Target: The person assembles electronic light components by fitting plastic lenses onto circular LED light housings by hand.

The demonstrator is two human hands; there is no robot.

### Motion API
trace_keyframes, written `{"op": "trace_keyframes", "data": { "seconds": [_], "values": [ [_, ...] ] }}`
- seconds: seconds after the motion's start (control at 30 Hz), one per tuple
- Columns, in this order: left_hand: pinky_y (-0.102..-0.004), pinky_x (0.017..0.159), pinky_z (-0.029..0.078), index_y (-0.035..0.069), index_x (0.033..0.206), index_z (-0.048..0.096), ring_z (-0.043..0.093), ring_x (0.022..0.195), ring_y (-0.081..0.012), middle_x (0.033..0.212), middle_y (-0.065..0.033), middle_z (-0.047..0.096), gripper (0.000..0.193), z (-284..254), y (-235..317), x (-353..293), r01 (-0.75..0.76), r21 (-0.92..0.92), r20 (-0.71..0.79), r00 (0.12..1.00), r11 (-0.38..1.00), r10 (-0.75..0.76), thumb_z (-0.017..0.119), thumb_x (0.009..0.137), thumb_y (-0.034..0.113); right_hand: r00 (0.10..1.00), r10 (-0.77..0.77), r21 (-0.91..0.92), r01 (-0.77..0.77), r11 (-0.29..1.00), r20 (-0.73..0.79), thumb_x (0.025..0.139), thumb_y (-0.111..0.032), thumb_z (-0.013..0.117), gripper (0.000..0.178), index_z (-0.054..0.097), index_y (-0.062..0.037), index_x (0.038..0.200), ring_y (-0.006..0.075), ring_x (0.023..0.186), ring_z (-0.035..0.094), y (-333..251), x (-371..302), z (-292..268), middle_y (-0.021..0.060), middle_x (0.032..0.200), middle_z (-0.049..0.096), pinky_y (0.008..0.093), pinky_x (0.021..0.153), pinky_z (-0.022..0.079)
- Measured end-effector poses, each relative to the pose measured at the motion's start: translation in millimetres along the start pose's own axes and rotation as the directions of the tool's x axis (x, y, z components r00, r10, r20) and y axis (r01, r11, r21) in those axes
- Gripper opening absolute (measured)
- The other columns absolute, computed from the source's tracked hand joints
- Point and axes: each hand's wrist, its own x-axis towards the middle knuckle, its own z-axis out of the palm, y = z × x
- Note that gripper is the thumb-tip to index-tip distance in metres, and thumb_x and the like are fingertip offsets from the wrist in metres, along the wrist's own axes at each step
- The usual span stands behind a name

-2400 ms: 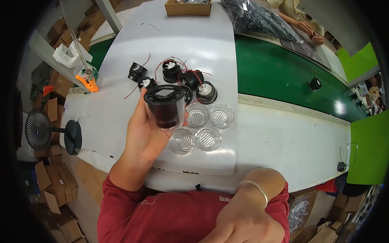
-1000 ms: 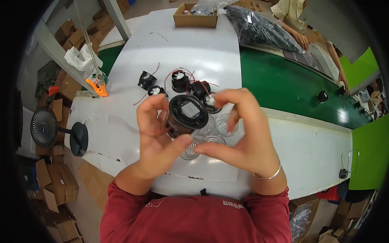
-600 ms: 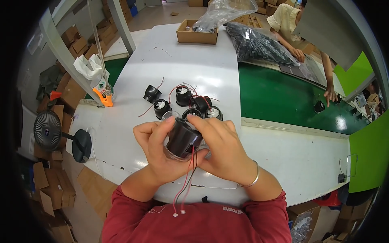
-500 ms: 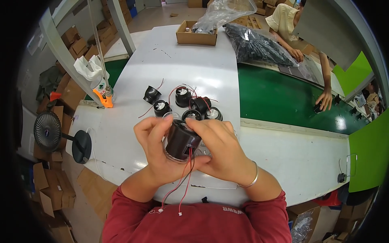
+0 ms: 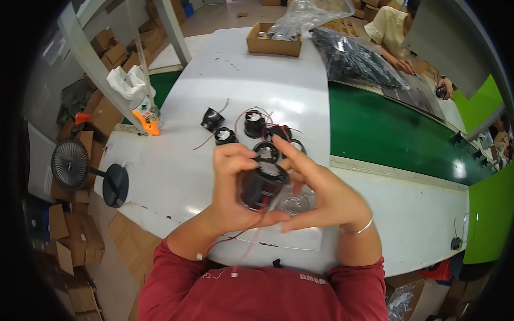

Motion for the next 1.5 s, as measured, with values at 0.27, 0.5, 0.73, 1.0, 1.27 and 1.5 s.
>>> {"op": "trace_keyframes", "data": {
  "seconds": [0.27,0.5,0.73,1.0,1.27,1.5],
  "values": [
    [-0.0472,0.097,0.033,0.008,0.135,0.041,0.043,0.112,-0.0380,0.127,-0.0180,0.040,0.096,-21,2,12,0.057,0.334,0.294,0.942,0.941,-0.161,0.090,0.053,0.022,0.950,-0.057,-0.101,0.028,0.995,-0.306,0.069,-0.006,0.082,0.070,0.052,0.0004,0.131,0.0164,0.111,0.054,30,12,-32,0.0065,0.119,0.058,0.0296,0.096,0.043],
    [-0.0420,0.097,0.041,0.006,0.132,0.047,0.048,0.113,-0.0381,0.124,-0.0214,0.048,0.062,-94,-106,27,0.311,0.699,0.004,0.898,0.643,-0.440,0.066,0.073,0.000,0.326,-0.238,-0.404,-0.743,0.533,-0.915,0.073,-0.035,0.081,0.073,0.051,-0.0019,0.130,0.0305,0.097,0.066,159,-25,-167,0.0191,0.117,0.063,0.0399,0.082,0.053],
    [-0.0441,0.100,0.043,0.008,0.133,0.048,0.041,0.127,-0.0385,0.136,-0.0207,0.042,0.068,-93,-155,32,0.167,0.824,0.238,0.764,0.541,-0.600,0.066,0.069,-0.002,0.176,-0.053,-0.183,-0.966,0.181,-0.983,0.077,-0.052,0.072,0.076,0.046,-0.0136,0.137,0.0359,0.122,0.049,151,-8,-149,0.0146,0.135,0.051,0.0526,0.090,0.045],
    [-0.0377,0.090,0.049,0.002,0.112,0.058,0.060,0.103,-0.0292,0.115,-0.0160,0.059,0.045,-126,-128,18,0.543,0.485,0.069,0.758,0.686,-0.649,0.073,0.070,-0.001,0.199,-0.438,-0.481,-0.385,0.788,-0.877,0.086,-0.021,0.070,0.022,0.065,-0.0019,0.096,0.0096,0.065,0.058,101,-8,-152,0.0053,0.081,0.066,0.0231,0.057,0.046],
    [-0.0497,0.101,0.047,0.005,0.120,0.044,0.049,0.125,-0.0374,0.129,-0.0191,0.047,0.056,-65,-4,-24,0.254,-0.676,-0.013,0.935,0.692,-0.356,0.077,0.076,0.011,0.983,-0.003,-0.370,-0.067,0.927,-0.185,0.063,-0.015,0.087,0.080,0.052,-0.0072,0.135,0.0114,0.070,0.063,15,19,1,0.0109,0.103,0.069,0.0250,0.065,0.052],
    [-0.0403,0.108,0.031,0.002,0.132,0.038,0.037,0.128,-0.0278,0.138,-0.0189,0.032,0.056,-34,38,-73,0.423,-0.375,-0.024,0.885,0.825,-0.465,0.064,0.082,0.005,0.986,-0.167,-0.310,0.162,0.937,0.009,0.073,-0.018,0.082,0.084,0.035,0.0013,0.139,0.0398,0.111,0.055,26,18,73,0.0233,0.130,0.048,0.0396,0.088,0.051]
  ]
}}
